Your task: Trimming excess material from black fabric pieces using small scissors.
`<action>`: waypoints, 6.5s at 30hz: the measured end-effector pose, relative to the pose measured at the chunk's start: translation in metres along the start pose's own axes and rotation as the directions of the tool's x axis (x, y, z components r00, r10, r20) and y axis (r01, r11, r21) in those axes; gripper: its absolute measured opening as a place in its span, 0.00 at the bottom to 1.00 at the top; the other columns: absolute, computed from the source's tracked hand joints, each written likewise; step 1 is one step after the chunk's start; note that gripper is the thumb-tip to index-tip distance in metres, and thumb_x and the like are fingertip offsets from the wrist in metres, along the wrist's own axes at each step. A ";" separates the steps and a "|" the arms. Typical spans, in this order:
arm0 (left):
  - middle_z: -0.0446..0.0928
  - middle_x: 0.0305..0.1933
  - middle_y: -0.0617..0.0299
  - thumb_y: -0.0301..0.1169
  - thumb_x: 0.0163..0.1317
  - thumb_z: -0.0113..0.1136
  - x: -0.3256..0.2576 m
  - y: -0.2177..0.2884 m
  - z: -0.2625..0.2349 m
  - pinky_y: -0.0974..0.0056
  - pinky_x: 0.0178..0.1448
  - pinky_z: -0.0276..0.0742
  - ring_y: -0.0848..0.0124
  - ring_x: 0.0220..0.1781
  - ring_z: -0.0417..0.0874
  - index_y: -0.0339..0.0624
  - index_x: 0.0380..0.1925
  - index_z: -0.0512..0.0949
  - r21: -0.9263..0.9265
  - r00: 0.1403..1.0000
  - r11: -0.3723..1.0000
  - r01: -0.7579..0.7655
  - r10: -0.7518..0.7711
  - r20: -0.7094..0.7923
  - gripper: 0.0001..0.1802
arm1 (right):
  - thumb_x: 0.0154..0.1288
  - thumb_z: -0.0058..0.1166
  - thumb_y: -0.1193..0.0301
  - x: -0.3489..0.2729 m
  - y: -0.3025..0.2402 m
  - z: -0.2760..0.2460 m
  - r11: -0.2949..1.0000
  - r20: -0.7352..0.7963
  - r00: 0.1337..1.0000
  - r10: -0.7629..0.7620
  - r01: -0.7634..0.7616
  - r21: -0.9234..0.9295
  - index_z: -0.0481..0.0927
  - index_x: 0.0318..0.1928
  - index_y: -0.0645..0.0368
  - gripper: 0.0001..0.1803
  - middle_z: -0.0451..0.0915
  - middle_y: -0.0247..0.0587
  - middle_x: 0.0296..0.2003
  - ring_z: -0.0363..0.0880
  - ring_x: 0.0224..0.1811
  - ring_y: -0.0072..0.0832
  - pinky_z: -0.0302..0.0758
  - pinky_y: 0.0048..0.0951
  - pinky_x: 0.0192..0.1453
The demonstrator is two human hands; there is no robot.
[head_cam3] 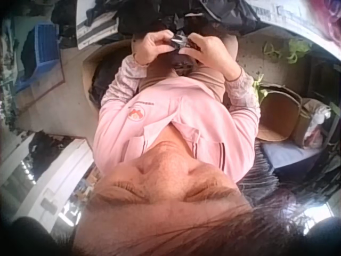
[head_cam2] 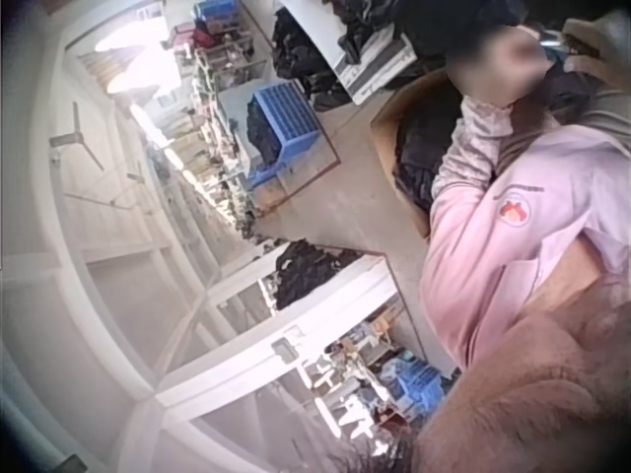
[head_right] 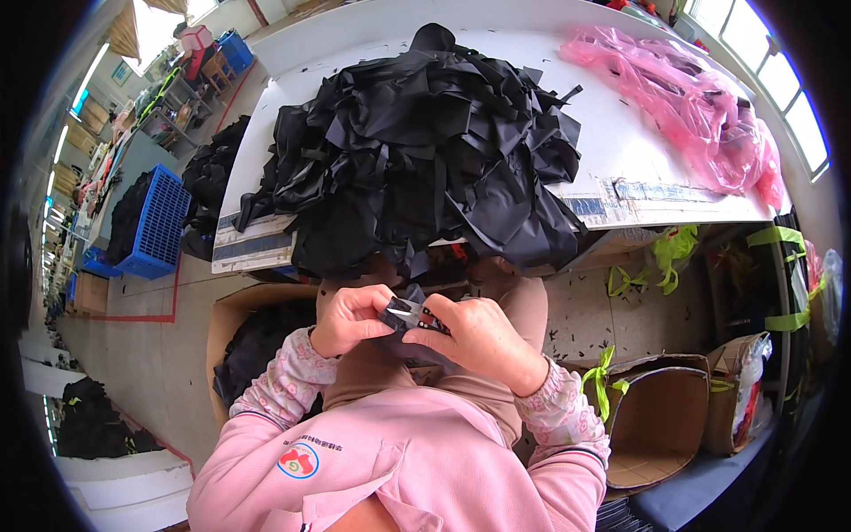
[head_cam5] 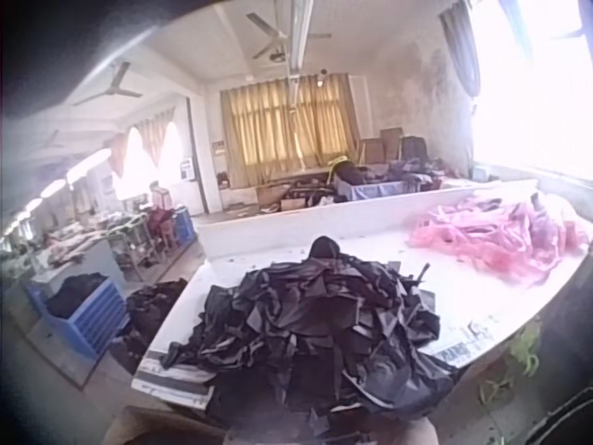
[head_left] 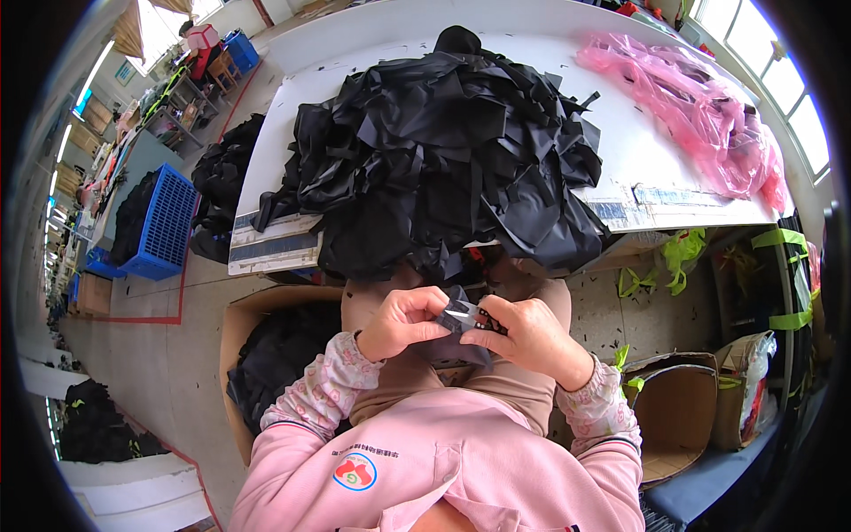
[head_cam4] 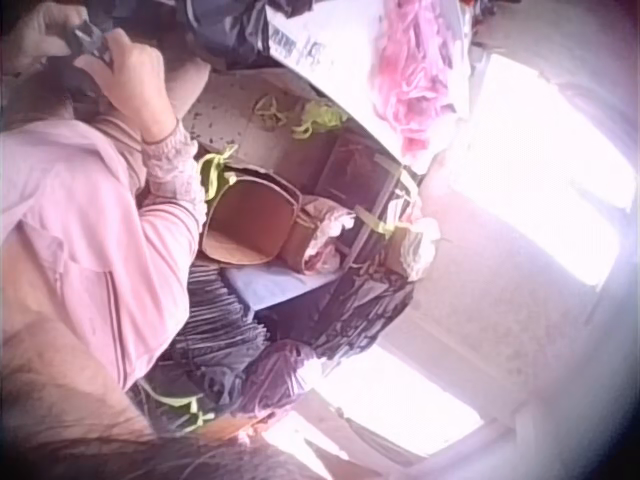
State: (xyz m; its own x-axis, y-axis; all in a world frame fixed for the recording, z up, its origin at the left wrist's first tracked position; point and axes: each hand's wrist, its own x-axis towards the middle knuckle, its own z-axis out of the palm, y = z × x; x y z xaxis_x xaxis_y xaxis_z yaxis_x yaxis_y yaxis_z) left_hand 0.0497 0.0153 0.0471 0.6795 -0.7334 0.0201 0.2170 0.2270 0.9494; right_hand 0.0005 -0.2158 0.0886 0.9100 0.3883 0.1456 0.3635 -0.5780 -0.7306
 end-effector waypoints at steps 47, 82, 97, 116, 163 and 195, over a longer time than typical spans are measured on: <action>0.76 0.30 0.66 0.26 0.53 0.64 0.025 0.015 -0.024 0.71 0.45 0.68 0.78 0.36 0.73 0.33 0.28 0.79 0.079 0.680 0.882 0.464 -0.411 0.607 0.06 | 0.61 0.59 0.52 -0.006 0.005 0.002 0.986 0.286 0.943 -0.169 0.161 0.050 0.75 0.30 0.60 0.22 0.71 0.50 0.15 0.75 0.20 0.49 0.70 0.41 0.25; 0.73 0.43 0.64 0.18 0.60 0.60 0.004 0.005 0.005 0.73 0.50 0.69 0.77 0.44 0.74 0.30 0.39 0.78 0.167 0.992 0.985 -0.051 0.069 -0.107 0.07 | 0.57 0.65 0.58 -0.009 -0.003 0.020 0.998 -0.172 0.985 -0.028 0.018 -0.058 0.74 0.33 0.61 0.20 0.77 0.42 0.17 0.78 0.18 0.41 0.72 0.35 0.21; 0.73 0.42 0.62 0.16 0.58 0.60 0.003 0.002 0.011 0.70 0.52 0.70 0.76 0.46 0.73 0.31 0.38 0.78 0.178 0.991 0.982 -0.069 0.087 -0.098 0.07 | 0.57 0.65 0.59 -0.008 -0.005 0.023 0.999 -0.202 0.979 -0.028 0.018 -0.051 0.74 0.30 0.60 0.19 0.73 0.45 0.15 0.75 0.17 0.44 0.69 0.37 0.21; 0.76 0.28 0.55 0.26 0.50 0.65 -0.129 0.002 -0.142 0.65 0.35 0.75 0.65 0.29 0.80 0.33 0.27 0.77 0.801 0.845 0.406 0.439 0.117 -0.522 0.08 | 0.60 0.63 0.58 -0.024 0.053 0.034 0.961 -0.245 0.931 0.271 -0.275 0.021 0.72 0.30 0.62 0.20 0.76 0.48 0.18 0.77 0.22 0.48 0.71 0.39 0.25; 0.75 0.39 0.62 0.19 0.56 0.63 -0.061 0.017 -0.008 0.74 0.41 0.70 0.77 0.39 0.75 0.33 0.34 0.78 0.429 0.913 0.901 -0.066 0.228 -0.338 0.05 | 0.58 0.64 0.58 0.020 -0.024 0.061 0.986 -0.038 0.997 -0.063 0.068 0.152 0.73 0.29 0.60 0.19 0.76 0.44 0.16 0.78 0.20 0.43 0.74 0.36 0.23; 0.75 0.39 0.63 0.19 0.57 0.63 -0.056 0.012 -0.009 0.74 0.41 0.70 0.78 0.38 0.75 0.33 0.33 0.78 0.347 0.931 0.937 -0.027 0.150 -0.332 0.05 | 0.57 0.64 0.61 0.025 -0.014 0.069 0.962 -0.190 0.945 -0.266 0.248 -0.113 0.72 0.28 0.57 0.16 0.73 0.38 0.16 0.76 0.18 0.35 0.71 0.34 0.22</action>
State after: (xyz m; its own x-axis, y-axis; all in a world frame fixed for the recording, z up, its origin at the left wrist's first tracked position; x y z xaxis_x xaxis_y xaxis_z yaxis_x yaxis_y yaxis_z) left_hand 0.0202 0.0651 0.0551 0.8981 -0.4361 0.0570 -0.0583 0.0103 0.9982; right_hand 0.0044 -0.1489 0.0563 0.8010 0.3843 0.4590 0.5983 -0.5406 -0.5915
